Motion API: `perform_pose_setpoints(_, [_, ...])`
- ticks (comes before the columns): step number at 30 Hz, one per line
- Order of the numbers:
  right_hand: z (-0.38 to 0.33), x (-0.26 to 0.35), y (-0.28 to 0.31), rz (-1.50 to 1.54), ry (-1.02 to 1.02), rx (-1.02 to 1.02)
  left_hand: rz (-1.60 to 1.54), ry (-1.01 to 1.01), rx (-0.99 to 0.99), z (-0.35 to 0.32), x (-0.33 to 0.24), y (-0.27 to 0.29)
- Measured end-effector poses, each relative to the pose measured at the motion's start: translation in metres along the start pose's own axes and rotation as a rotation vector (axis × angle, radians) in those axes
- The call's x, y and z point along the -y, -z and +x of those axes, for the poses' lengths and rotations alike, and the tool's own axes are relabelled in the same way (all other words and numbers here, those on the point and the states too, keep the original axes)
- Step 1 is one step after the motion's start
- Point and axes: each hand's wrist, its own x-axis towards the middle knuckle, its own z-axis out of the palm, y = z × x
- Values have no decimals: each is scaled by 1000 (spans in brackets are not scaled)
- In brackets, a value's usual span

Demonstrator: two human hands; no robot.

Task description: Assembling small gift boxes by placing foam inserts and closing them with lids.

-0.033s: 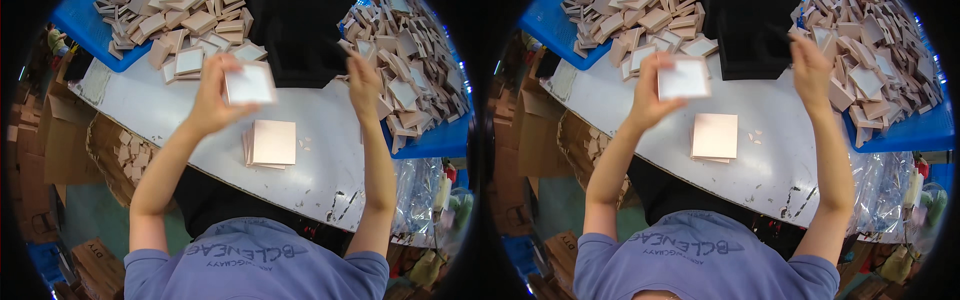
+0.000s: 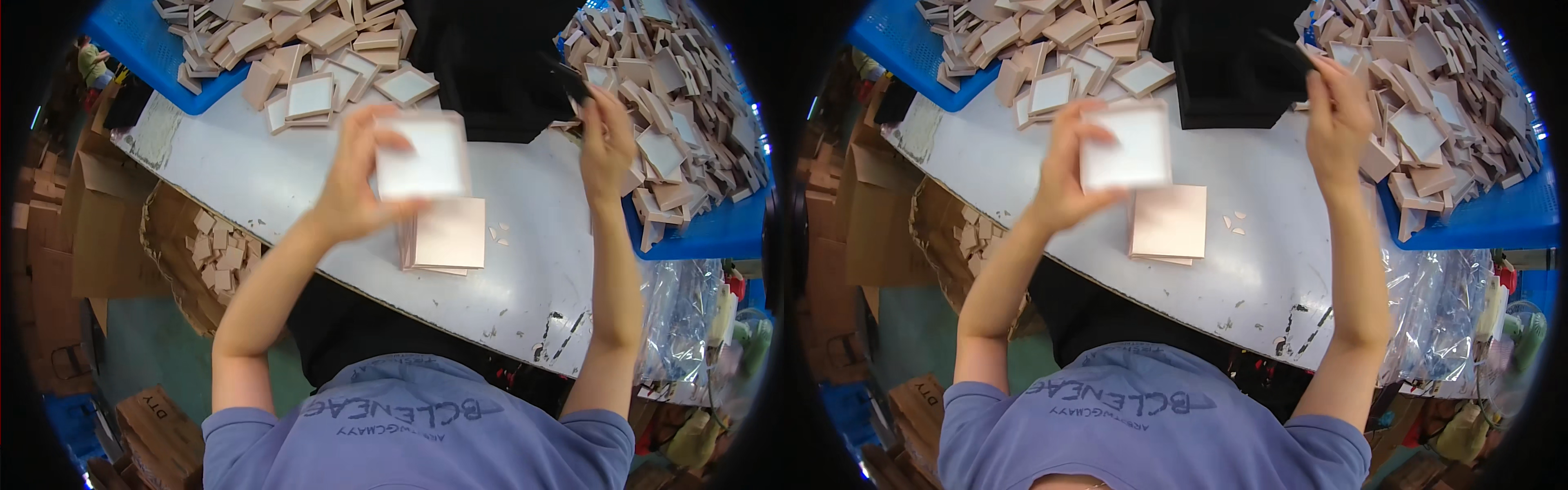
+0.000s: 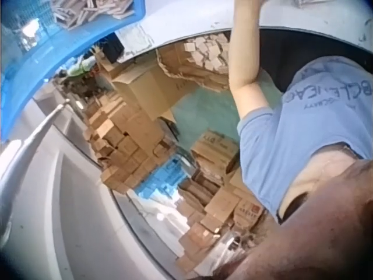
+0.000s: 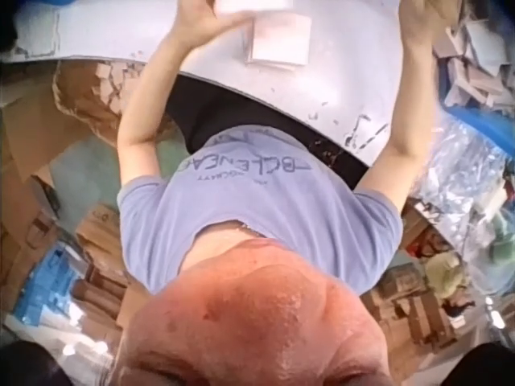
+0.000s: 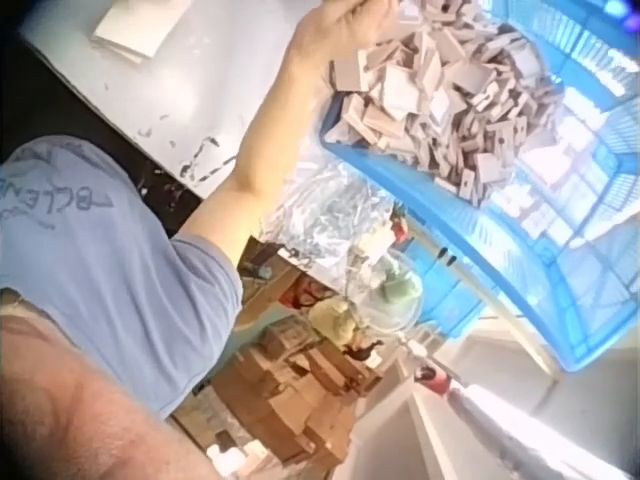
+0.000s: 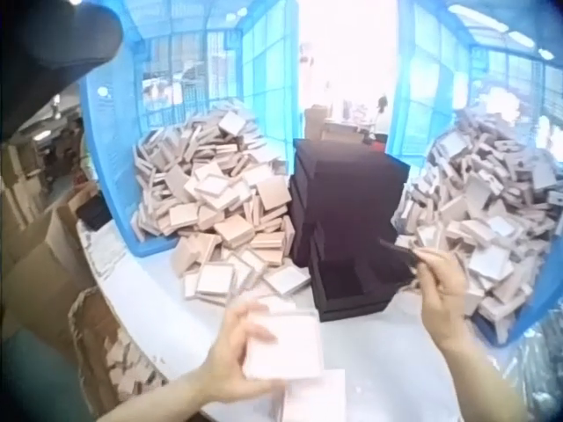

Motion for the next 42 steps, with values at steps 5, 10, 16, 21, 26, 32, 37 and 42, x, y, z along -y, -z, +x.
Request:
perform_pose_setpoints(5, [-78, 51, -7, -112, 612, 41, -7, 47, 119, -54, -21, -42])
perform_pose_setpoints(10, [-99, 65, -10, -53, 650, 361, 158, -86, 102, -58, -19, -47])
perform_pose_setpoints(16, [-100, 66, -17, -39, 573, 400, 158, -32, 209, -57, -32, -36])
perform_pose_setpoints(21, [-100, 67, -20, -2, 551, 325, 240, -49, 229, -58, -32, -37])
perform_pose_setpoints(26, [-80, 69, 9, -20, 548, -27, 201, -11, 125, -44, -45, -35])
perform_pose_setpoints(32, [-94, 63, -1, -112, 671, 525, 149, 91, 138, -51, -35, -50])
perform_pose_setpoints(37, [-81, 63, -6, 128, 614, 745, 103, 133, 178, -49, -31, -48])
perform_pose_setpoints(42, [-90, 59, 8, 266, 419, 586, 172, 37, 106, -55, -31, -45])
